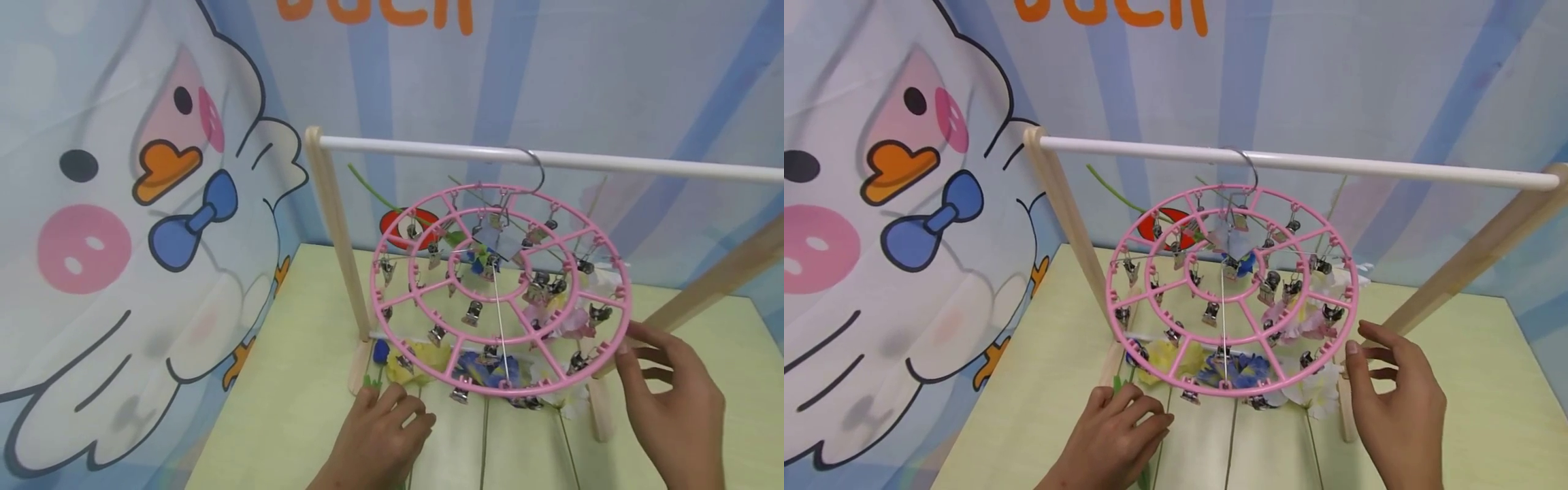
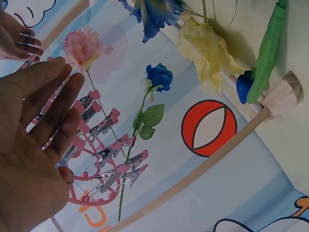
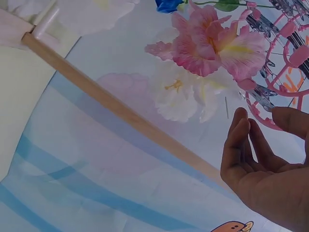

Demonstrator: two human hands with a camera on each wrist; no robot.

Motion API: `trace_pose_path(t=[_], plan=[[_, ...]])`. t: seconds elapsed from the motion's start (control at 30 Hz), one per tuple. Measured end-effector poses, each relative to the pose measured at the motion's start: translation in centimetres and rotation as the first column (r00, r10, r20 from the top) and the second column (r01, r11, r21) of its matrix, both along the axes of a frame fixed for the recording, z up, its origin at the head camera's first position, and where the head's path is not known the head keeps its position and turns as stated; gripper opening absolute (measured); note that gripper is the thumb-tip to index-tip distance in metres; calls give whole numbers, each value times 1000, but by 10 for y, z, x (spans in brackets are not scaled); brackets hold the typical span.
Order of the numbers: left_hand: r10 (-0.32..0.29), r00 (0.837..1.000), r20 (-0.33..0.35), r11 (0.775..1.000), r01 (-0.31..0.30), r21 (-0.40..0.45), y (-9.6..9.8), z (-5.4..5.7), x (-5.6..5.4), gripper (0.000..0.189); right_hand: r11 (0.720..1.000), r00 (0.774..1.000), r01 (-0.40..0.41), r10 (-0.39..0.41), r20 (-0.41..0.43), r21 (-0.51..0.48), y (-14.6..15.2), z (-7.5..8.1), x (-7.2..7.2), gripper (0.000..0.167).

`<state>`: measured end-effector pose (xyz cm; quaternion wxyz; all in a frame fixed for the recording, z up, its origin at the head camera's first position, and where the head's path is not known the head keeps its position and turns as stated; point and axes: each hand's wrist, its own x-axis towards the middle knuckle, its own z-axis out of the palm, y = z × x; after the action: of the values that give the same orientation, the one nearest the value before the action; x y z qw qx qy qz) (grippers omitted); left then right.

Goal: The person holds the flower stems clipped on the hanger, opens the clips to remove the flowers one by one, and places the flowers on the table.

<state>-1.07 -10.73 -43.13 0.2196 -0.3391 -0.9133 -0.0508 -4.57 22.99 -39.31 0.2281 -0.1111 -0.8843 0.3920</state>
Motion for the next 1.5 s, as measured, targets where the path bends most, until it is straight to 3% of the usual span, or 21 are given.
trace_pose_path(t=[0.27, 0.6, 1.07, 1.2, 1.5], plan=[[-6, 1000, -19, 1000, 6, 18, 0, -2, 0, 20, 999, 991, -36, 33, -133, -19, -5, 7, -11, 39], [-6, 999, -44, 1000, 6, 15, -2, -4, -1, 19, 990, 955, -137, 122, -270, -38, -12, 14, -19, 30], [-15, 999, -31, 1000, 15, 15, -2, -3, 0, 17, 981, 906, -188, 192, -377, 50, -17, 9, -11, 25], [-19, 999, -40, 1000, 20, 24, -1, -4, 1, 16, 978, 904, -186, 207, -375, 92, -19, 8, -4, 27], [-7, 1000, -2, 1000, 7, -2, -2, -4, 2, 17, 988, 934, -102, 135, -331, 114, -19, 10, 11, 20]])
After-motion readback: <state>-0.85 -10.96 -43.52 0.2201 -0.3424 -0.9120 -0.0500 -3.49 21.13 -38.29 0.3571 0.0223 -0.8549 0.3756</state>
